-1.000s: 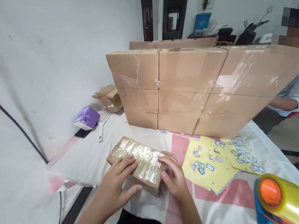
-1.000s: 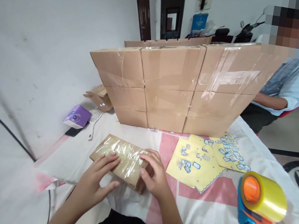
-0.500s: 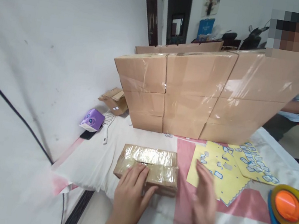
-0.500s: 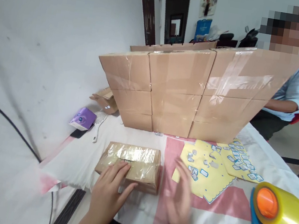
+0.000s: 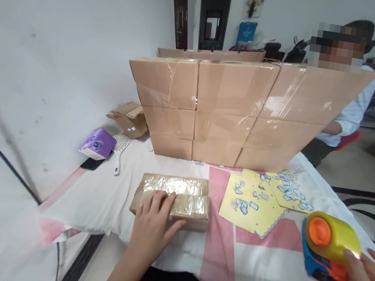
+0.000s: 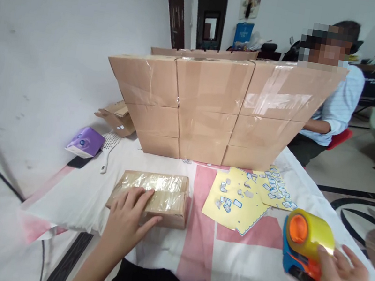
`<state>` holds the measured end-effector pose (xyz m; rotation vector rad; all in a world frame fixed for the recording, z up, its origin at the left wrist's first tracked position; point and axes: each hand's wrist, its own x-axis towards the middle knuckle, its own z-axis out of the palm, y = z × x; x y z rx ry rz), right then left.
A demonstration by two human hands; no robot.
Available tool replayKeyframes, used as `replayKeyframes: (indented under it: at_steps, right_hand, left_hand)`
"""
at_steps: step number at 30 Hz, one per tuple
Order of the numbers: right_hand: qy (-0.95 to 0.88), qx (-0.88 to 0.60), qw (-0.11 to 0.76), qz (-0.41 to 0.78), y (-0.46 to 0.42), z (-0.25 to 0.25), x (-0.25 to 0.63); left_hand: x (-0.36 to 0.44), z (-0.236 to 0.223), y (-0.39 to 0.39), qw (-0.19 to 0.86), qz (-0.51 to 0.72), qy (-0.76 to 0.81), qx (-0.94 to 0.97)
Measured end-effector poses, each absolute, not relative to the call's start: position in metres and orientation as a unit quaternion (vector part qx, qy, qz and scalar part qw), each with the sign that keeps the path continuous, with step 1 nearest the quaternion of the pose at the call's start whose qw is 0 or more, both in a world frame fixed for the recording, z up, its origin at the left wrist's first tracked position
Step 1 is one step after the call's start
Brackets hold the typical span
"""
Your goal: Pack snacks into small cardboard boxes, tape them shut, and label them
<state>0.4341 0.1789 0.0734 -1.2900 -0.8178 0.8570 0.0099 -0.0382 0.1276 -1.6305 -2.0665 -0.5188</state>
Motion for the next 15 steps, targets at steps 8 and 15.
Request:
replayKeyframes:
  at_steps: [8,15]
  right_hand:
    - [-0.416,-0.674,0.471,0.388,0.186,0.076,0.442]
    - [-0.401,-0.534,0.595,0.448,0.113,0.072,0.388]
  left_hand:
    - [0.008,0.141,-0.050,0.203,-0.319,-0.687,-0.621]
    - [0.101,0.132,-0.040,0.069,-0.542,-0.497,-0.674]
